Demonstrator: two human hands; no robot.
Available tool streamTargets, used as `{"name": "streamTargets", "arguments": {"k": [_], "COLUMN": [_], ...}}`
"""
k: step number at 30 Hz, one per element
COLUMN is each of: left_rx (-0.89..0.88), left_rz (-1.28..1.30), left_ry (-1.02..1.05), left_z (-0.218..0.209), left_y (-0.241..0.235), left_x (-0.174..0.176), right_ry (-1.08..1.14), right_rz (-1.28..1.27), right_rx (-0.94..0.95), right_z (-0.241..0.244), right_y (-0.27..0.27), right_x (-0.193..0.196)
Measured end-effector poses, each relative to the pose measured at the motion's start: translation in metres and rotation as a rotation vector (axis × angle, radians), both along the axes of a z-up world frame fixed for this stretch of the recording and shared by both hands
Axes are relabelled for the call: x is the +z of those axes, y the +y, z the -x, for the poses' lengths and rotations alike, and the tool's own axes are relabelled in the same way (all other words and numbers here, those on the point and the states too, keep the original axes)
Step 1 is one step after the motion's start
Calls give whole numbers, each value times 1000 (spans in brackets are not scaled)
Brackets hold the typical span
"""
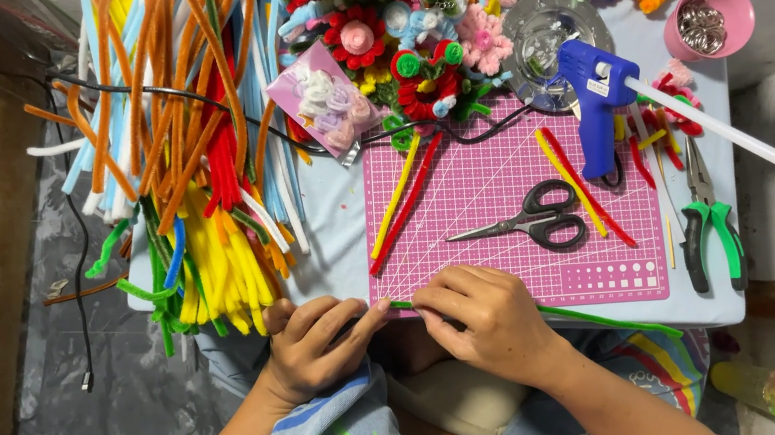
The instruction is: The person is crafting decorative items by wrapping green pipe cleaners around wire stems, cutting them with scissors, and attaching small artificial flowers.
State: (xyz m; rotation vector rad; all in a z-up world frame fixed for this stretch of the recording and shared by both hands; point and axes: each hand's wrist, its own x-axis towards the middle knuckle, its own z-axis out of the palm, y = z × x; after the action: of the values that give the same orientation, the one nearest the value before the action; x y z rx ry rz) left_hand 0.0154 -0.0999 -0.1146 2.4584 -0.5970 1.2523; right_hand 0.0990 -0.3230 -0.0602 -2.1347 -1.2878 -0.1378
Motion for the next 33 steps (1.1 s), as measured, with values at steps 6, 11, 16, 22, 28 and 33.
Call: {"name": "streamTargets", "arguments": {"k": [6,11,16,22,28,33], "left_rx": [52,68,58,57,54,48], "left_rz": [-55,-78,-62,-76,-74,-74], "left_ry": [-24,-19,-19,-12,-18,-17], "left_z": [-5,-5,-4,-4,-6,-7], "left_y": [-4,-4,-5,-4,-5,-5], "left_x": [6,8,5,2,5,10], "right_ry": [10,111,147,-23,-68,-48], "right_rz": [31,8,-31,-4,-24,15], "right_rx": [4,-28,-58,-15,110,200], "right_z": [-2,-13,-17,-20,-28,-32], "right_y": [-4,-38,-68,-72,-73,-78], "right_x": [7,6,-2,-2,3,5]}}
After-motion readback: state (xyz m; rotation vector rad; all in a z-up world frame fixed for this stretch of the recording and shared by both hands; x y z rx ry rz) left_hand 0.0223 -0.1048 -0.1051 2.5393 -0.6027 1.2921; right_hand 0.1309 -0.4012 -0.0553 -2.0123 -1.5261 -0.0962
